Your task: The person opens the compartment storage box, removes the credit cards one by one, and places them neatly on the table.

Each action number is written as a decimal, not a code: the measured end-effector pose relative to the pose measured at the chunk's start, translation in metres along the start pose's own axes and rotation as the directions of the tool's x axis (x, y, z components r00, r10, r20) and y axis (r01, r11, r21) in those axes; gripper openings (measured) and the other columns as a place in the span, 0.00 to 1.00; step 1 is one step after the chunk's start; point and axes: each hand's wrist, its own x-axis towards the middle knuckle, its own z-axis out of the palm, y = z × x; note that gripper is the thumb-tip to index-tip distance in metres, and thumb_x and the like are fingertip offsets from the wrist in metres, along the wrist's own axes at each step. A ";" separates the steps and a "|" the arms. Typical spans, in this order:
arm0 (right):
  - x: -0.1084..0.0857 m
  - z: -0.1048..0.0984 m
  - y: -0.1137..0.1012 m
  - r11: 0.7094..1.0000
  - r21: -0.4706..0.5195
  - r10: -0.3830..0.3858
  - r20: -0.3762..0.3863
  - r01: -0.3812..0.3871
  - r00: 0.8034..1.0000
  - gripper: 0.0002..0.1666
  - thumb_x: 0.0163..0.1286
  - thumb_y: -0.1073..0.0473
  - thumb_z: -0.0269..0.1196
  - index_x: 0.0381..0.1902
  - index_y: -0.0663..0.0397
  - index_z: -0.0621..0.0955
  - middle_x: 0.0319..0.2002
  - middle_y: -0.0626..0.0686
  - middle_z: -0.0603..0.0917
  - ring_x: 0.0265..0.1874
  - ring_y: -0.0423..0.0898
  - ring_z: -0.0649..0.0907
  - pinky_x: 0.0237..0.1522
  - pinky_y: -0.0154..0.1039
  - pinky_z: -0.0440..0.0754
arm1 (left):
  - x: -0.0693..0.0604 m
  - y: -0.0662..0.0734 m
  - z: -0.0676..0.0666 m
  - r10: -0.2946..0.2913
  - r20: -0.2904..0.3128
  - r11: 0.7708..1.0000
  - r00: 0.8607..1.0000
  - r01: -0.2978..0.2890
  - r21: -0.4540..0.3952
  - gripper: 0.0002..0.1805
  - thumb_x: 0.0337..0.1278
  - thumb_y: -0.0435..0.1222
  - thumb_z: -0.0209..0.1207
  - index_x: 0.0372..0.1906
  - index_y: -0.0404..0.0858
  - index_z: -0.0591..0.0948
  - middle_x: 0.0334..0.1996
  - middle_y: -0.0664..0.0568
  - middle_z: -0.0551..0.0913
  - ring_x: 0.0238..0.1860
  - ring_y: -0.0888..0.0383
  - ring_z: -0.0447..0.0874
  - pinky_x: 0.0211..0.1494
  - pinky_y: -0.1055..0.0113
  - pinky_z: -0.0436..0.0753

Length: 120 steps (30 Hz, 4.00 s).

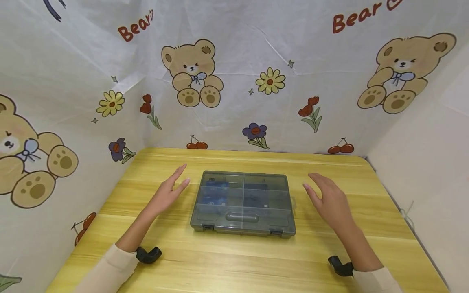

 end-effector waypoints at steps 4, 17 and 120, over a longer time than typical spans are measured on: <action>-0.011 -0.001 -0.007 1.000 0.021 -0.018 -0.037 0.019 0.999 0.24 0.70 0.59 0.69 0.61 0.62 0.81 0.57 0.65 0.83 0.55 0.67 0.81 0.50 0.65 0.80 | -0.001 -0.004 0.010 -0.006 0.028 0.977 1.000 0.012 -0.211 0.38 0.74 0.60 0.50 0.81 0.55 0.56 0.80 0.49 0.55 0.78 0.43 0.56 0.75 0.39 0.63; -0.042 0.002 -0.028 0.984 0.079 -0.148 -0.121 0.158 0.982 0.24 0.50 0.69 0.78 0.48 0.57 0.88 0.45 0.56 0.89 0.44 0.54 0.86 0.54 0.13 0.69 | -0.001 -0.015 0.039 -0.001 0.120 0.882 0.993 0.058 -0.467 0.39 0.76 0.48 0.55 0.82 0.42 0.54 0.79 0.41 0.55 0.76 0.42 0.59 0.71 0.51 0.71; -0.018 0.037 -0.128 0.854 0.193 -0.489 -0.019 0.483 0.872 0.07 0.56 0.59 0.78 0.33 0.45 0.89 0.32 0.39 0.84 0.29 0.36 0.81 0.30 0.27 0.81 | -0.002 -0.038 0.066 0.001 0.177 0.808 0.984 0.104 -0.580 0.38 0.71 0.53 0.59 0.80 0.51 0.60 0.79 0.56 0.56 0.78 0.54 0.56 0.75 0.57 0.67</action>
